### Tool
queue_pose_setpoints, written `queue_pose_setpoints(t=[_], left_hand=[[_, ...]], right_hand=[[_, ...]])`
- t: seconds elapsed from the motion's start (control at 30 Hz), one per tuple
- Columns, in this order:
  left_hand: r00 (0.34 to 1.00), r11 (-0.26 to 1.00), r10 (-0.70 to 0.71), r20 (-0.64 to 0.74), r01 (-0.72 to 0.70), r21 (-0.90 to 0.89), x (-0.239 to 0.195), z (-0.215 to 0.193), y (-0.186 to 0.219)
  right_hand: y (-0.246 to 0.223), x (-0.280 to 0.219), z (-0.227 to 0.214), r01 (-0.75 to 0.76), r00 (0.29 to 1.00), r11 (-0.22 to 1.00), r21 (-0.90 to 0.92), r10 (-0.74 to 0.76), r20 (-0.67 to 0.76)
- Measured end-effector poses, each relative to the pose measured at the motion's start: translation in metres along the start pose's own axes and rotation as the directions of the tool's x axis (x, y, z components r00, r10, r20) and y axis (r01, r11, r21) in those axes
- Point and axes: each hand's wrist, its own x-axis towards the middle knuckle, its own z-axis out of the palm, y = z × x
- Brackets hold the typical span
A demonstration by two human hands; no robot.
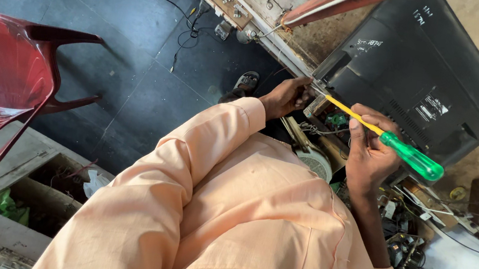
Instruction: The person uses a screwdriver to remove screws from the back cover of a television set. They then remove the cover, disconnect internal wires, and lift the screen assembly off the base.
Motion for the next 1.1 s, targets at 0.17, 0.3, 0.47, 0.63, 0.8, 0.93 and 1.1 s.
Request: queue_pose_setpoints(t=[0.17, 0.3, 0.47, 0.63, 0.8, 0.93, 1.1], left_hand=[[0.964, 0.955, 0.222, -0.148, -0.184, 0.234, 0.007, -0.024, -0.004], [0.898, 0.827, 0.420, -0.134, -0.318, 0.463, 0.009, -0.035, 0.004], [0.878, 0.622, 0.459, -0.134, -0.210, 0.754, -0.005, -0.021, 0.010], [0.935, 0.589, 0.294, -0.199, -0.013, 0.808, -0.007, 0.017, 0.007], [0.858, 0.582, 0.403, -0.319, 0.030, 0.813, 0.009, 0.051, -0.002], [0.795, 0.571, 0.516, -0.320, -0.040, 0.820, 0.003, 0.061, -0.009], [0.808, 0.545, 0.538, -0.241, -0.115, 0.831, -0.012, 0.059, -0.015]], right_hand=[[0.003, 0.009, -0.008, 0.051, 0.998, 0.991, -0.125, -0.056, -0.038], [0.007, 0.026, -0.007, 0.148, 0.988, 0.974, -0.172, -0.152, -0.008], [0.012, 0.039, -0.002, 0.112, 0.992, 0.943, -0.313, -0.122, -0.012], [0.011, 0.044, 0.002, 0.146, 0.989, 0.965, -0.220, -0.146, 0.017], [0.005, 0.043, 0.001, 0.120, 0.993, 0.947, -0.298, -0.113, 0.040], [0.001, 0.045, 0.000, 0.121, 0.993, 0.963, -0.243, -0.114, 0.039], [-0.003, 0.043, 0.000, 0.109, 0.993, 0.982, -0.154, -0.102, 0.056]])
